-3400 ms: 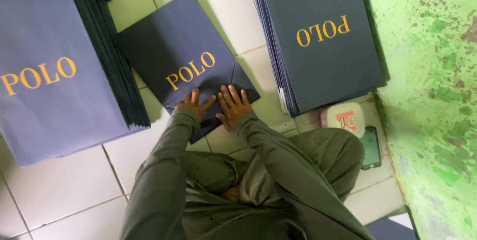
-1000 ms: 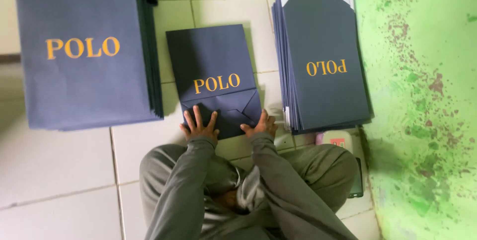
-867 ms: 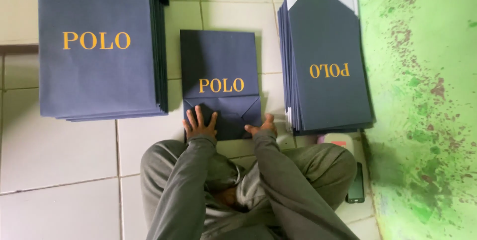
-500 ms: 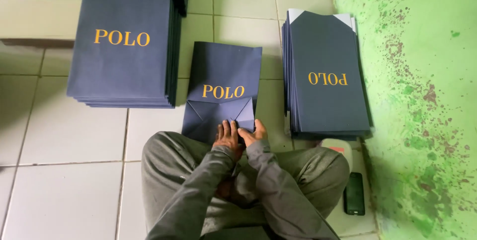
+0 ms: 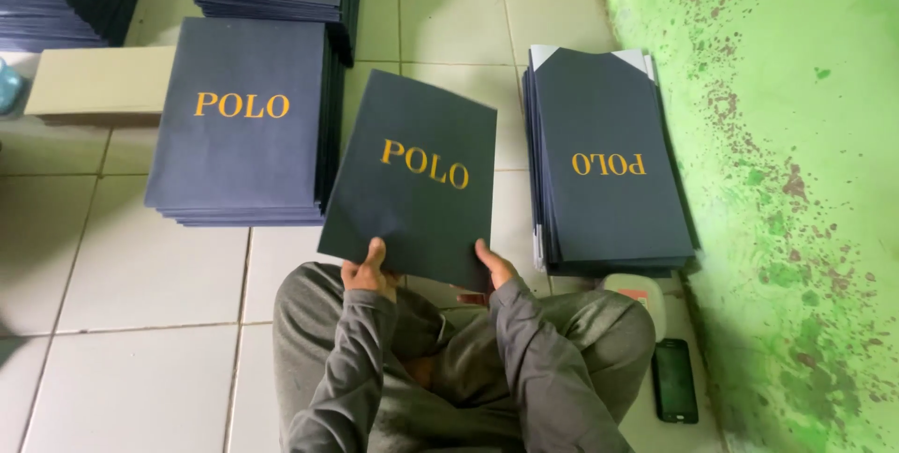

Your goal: The person sits on the floor and folds flat blue paper bags with gold 'POLO' lettering into three-dimensional shopping bags. They fold the bottom and side panels to form the base, then fold the top edges inward to create handles. The finished bags are stacked on the floor.

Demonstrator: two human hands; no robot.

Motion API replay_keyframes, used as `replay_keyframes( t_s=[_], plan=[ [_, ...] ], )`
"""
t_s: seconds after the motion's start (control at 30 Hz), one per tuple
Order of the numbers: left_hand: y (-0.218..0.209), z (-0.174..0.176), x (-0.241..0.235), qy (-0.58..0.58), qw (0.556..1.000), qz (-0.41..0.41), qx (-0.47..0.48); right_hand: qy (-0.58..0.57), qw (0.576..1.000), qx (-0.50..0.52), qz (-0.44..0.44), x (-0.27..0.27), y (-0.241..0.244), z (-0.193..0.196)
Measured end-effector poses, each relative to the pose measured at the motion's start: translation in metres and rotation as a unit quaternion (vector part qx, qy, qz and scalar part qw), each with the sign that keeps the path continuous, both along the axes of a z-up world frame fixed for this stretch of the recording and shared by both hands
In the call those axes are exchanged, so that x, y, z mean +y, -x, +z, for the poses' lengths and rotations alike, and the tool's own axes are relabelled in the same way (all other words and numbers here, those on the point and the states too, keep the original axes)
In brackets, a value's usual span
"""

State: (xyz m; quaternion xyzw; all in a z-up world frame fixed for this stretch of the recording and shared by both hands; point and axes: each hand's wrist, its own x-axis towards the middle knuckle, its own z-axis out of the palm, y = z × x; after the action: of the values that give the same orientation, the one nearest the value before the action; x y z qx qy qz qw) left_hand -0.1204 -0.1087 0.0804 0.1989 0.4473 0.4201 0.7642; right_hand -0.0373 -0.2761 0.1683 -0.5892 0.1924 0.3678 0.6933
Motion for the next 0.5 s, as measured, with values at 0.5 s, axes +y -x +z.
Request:
replay_keyframes(
  t_s=[0.5],
  plan=[
    [0.066, 0.001, 0.055, -0.235, 0.923, -0.162, 0.256, 0.227, 0.951, -0.153, 0.143, -0.021, 0.011, -0.082]
  ],
)
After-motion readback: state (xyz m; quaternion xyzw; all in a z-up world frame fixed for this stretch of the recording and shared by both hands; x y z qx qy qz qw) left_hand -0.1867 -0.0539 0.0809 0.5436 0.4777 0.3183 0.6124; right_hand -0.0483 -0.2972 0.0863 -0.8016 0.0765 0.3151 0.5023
